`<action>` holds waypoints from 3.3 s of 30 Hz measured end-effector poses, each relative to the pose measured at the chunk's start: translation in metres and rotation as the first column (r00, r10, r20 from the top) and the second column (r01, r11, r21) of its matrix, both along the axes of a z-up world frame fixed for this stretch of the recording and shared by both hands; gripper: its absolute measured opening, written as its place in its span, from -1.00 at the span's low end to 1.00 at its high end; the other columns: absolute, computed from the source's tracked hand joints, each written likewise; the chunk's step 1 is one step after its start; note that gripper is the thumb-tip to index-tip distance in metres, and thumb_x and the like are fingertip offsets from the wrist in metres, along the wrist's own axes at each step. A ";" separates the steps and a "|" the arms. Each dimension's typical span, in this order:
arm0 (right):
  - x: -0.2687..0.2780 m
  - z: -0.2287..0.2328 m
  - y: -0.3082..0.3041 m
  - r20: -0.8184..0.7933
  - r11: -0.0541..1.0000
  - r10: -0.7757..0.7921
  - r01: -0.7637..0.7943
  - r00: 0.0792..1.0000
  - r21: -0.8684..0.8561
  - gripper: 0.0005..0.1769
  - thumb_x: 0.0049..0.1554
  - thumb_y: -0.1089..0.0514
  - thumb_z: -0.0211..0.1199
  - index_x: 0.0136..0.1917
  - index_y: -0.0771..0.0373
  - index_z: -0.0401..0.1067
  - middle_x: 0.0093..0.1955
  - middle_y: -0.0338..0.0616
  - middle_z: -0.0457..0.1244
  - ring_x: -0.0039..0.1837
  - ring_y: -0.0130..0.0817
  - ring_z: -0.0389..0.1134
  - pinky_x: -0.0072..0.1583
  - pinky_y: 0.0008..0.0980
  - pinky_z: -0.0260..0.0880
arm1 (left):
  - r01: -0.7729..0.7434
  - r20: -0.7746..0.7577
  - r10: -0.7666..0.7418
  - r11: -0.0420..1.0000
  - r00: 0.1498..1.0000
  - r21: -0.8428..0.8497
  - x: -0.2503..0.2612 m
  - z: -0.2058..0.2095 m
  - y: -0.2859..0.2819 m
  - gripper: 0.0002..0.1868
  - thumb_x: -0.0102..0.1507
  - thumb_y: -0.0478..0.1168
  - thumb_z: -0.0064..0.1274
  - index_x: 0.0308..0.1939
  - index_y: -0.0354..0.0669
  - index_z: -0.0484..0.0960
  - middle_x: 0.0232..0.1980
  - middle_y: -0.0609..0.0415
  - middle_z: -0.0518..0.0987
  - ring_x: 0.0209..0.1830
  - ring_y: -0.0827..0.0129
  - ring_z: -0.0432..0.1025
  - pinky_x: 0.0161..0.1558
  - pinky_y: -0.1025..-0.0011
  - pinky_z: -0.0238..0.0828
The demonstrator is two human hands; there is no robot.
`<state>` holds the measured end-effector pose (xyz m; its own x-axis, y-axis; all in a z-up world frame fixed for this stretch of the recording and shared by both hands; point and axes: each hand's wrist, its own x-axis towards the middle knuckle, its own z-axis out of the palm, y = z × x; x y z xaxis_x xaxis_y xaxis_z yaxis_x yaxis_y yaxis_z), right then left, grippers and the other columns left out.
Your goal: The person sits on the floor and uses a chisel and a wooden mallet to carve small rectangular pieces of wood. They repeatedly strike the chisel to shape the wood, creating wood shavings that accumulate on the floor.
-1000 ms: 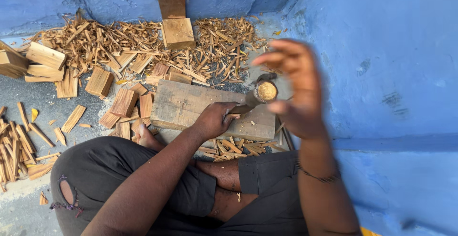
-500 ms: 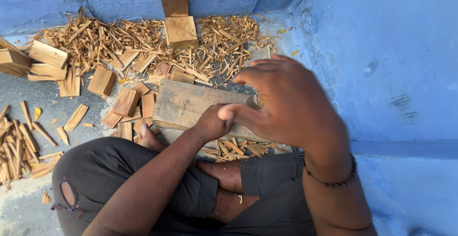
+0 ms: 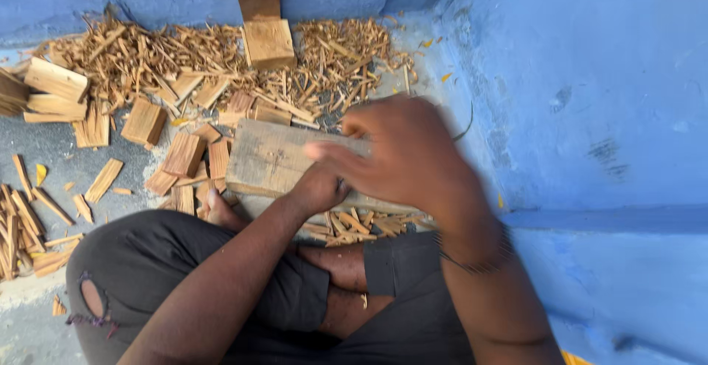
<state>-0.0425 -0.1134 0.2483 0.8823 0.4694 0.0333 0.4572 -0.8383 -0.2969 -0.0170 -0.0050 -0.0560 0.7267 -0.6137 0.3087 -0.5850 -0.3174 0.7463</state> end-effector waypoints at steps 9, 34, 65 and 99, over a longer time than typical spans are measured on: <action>-0.016 0.016 0.003 -0.040 0.992 -0.071 0.066 0.997 -0.104 -0.36 0.01 -0.42 0.39 -0.26 0.25 0.53 -0.42 -0.03 0.34 -0.39 -0.19 0.39 -0.25 -0.15 0.39 | 0.118 -0.342 -0.074 0.987 0.937 0.109 -0.002 0.054 0.000 -0.73 0.33 -0.26 0.00 0.11 -0.16 0.55 0.02 -0.02 0.65 0.09 0.23 0.55 0.16 0.19 0.46; -0.022 0.008 -0.020 0.023 1.000 -0.025 0.025 0.999 0.003 -0.48 0.16 -0.29 0.24 -0.19 0.24 0.51 -0.43 -0.04 0.31 -0.34 -0.15 0.36 -0.15 -0.07 0.41 | 0.071 -0.173 -0.070 0.997 0.982 -0.005 -0.005 0.014 -0.005 -0.89 0.31 -0.29 0.07 -0.08 -0.12 0.61 -0.17 0.03 0.69 -0.15 0.28 0.64 -0.02 0.29 0.64; -0.018 -0.179 -0.097 -0.231 -0.035 -0.387 0.236 0.893 0.971 -0.74 0.24 0.17 0.34 -0.19 0.18 0.29 -0.40 -0.34 0.12 -0.38 -0.59 0.11 -0.23 -0.42 0.32 | 0.132 -0.442 -0.075 0.986 0.894 0.099 -0.002 0.083 0.006 -0.13 0.09 -0.36 0.28 0.43 0.24 0.29 0.14 -0.04 0.62 0.14 0.10 0.55 0.20 0.20 0.49; -0.001 -0.209 -0.112 -0.211 0.230 -0.026 0.211 0.977 0.950 -0.48 0.14 -0.17 0.50 0.01 0.32 0.46 -0.15 -0.18 0.34 -0.03 -0.40 0.41 0.07 -0.36 0.46 | -0.093 -0.067 0.100 0.991 0.993 0.099 -0.008 0.084 0.014 -0.65 0.16 -0.30 0.16 0.04 -0.07 0.59 0.06 -0.06 0.61 0.08 -0.06 0.52 0.06 0.10 0.48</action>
<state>-0.0434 -0.2251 0.0394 0.9621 0.0526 0.2675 0.2626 0.0845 -0.9612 -0.0252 0.0091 0.0281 0.8021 -0.5637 0.1972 -0.4945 -0.4418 0.7485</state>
